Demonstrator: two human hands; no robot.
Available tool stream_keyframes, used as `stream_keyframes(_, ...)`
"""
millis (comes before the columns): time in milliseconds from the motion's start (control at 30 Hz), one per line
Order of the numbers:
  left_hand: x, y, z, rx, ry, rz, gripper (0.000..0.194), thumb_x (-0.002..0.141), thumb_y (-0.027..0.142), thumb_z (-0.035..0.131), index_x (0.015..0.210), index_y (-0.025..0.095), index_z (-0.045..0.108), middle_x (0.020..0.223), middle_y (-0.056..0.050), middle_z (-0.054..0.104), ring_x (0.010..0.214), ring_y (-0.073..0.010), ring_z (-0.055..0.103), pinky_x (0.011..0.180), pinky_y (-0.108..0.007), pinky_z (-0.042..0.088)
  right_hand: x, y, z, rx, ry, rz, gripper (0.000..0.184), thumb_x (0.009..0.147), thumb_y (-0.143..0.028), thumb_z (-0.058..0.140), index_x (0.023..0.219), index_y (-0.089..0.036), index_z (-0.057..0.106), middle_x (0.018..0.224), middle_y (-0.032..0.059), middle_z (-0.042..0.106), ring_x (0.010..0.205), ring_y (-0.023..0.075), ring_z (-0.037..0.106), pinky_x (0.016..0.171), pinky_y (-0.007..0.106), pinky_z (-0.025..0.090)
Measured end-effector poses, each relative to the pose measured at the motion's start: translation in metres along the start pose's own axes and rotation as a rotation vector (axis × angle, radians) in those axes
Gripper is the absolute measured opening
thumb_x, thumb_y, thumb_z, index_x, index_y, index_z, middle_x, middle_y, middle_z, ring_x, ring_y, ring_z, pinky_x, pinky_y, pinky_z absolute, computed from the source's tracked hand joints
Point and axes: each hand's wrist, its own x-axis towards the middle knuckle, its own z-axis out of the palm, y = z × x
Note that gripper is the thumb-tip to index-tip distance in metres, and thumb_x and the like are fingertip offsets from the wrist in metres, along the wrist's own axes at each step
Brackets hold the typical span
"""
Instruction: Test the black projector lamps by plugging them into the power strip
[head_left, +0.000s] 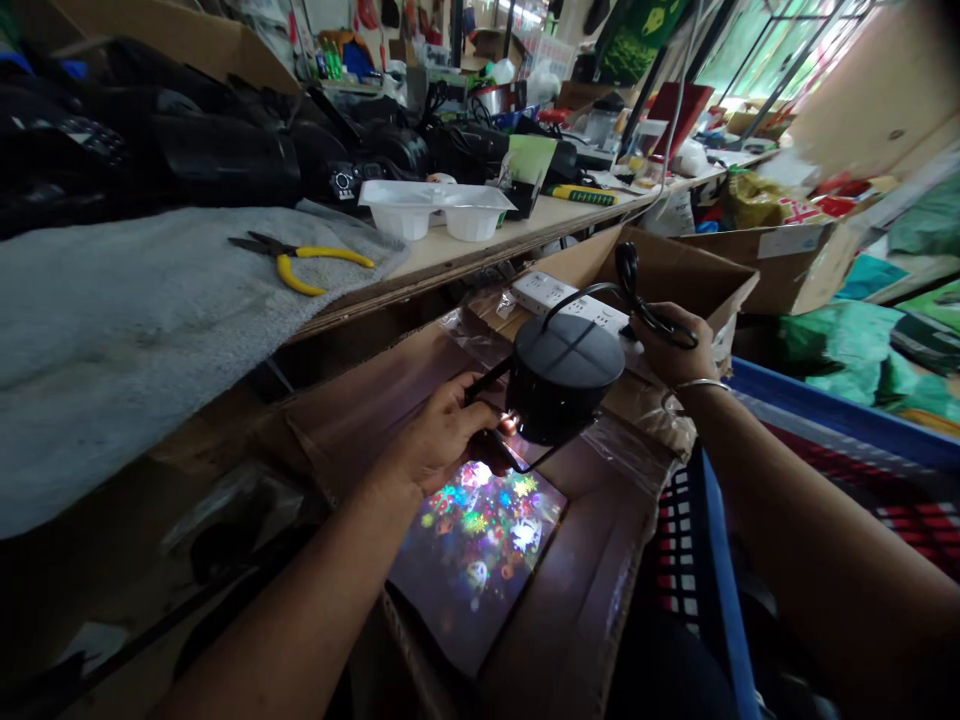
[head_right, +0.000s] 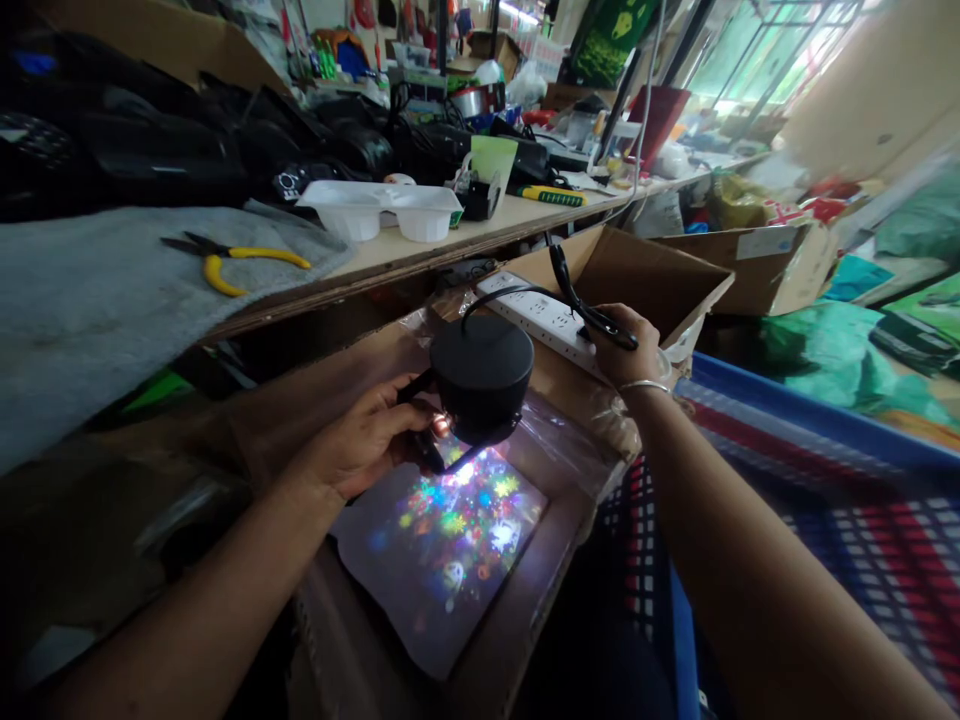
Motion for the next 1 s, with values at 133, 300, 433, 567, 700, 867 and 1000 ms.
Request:
stream_keyframes(133,0.000,0.000,-0.001,0.011,-0.016,0.005,0.025,0.060,0.010,0.055,0.084,0.017,0.052,0.060,0.002,0.056,0.044,-0.0109,0.053,0.039,-0.023,0.046,-0.001,0.003,0.001,0.003,0.007,-0.008,0.024,0.075,-0.027,0.063,0.094,-0.013,0.069,0.084,0.0090,0.069,0.076,0.0177,0.062,0.066,0.023,0.043)
stream_keyframes(300,-0.001,0.000,-0.001,-0.004,-0.023,-0.006,0.025,0.059,0.011,0.055,0.082,0.017,0.051,0.060,0.002,0.057,0.044,-0.0111,0.053,0.039,-0.025,0.047,-0.001,0.009,0.003,0.049,0.014,-0.007,0.024,0.073,-0.027,0.064,0.093,-0.014,0.068,0.082,0.0080,0.069,0.074,0.0176,0.063,0.064,0.023,0.043)
stream_keyframes(433,-0.001,-0.001,-0.002,-0.015,-0.038,-0.008,0.027,0.058,0.011,0.055,0.084,0.017,0.050,0.059,0.002,0.056,0.043,-0.0119,0.053,0.038,-0.025,0.046,0.001,0.014,0.005,0.036,0.020,-0.018,0.025,0.072,-0.028,0.064,0.093,-0.014,0.068,0.084,0.0079,0.069,0.076,0.0181,0.063,0.065,0.023,0.044)
stream_keyframes(567,0.000,-0.001,-0.002,-0.004,-0.022,-0.005,0.029,0.058,0.012,0.055,0.086,0.017,0.050,0.059,0.001,0.057,0.042,-0.0122,0.052,0.037,-0.025,0.046,0.001,0.014,0.005,0.021,0.024,-0.025,0.027,0.073,-0.031,0.064,0.094,-0.014,0.068,0.083,0.0080,0.069,0.076,0.0180,0.064,0.066,0.023,0.044)
stream_keyframes(700,-0.001,0.000,-0.002,0.011,-0.002,0.007,0.025,0.058,0.011,0.056,0.082,0.017,0.050,0.059,0.001,0.058,0.044,-0.0125,0.053,0.037,-0.024,0.045,-0.001,0.010,0.004,0.017,0.031,-0.010,0.026,0.073,-0.030,0.064,0.093,-0.013,0.069,0.084,0.0089,0.069,0.076,0.0177,0.063,0.066,0.023,0.044)
stream_keyframes(867,-0.001,0.001,-0.001,0.013,0.022,0.021,0.023,0.058,0.011,0.057,0.080,0.017,0.051,0.058,0.001,0.057,0.045,-0.0116,0.051,0.038,-0.022,0.043,-0.001,0.008,0.004,0.001,0.035,0.008,0.025,0.073,-0.029,0.065,0.093,-0.014,0.069,0.082,0.0085,0.069,0.076,0.0184,0.064,0.066,0.023,0.044)
stream_keyframes(1000,-0.002,0.001,-0.002,-0.006,0.017,0.019,0.025,0.057,0.009,0.056,0.081,0.017,0.053,0.059,0.002,0.057,0.047,-0.0108,0.053,0.042,-0.021,0.044,-0.001,0.008,0.004,-0.001,0.034,-0.003,0.025,0.073,-0.028,0.065,0.093,-0.013,0.068,0.083,0.0091,0.069,0.077,0.0188,0.064,0.066,0.024,0.045)
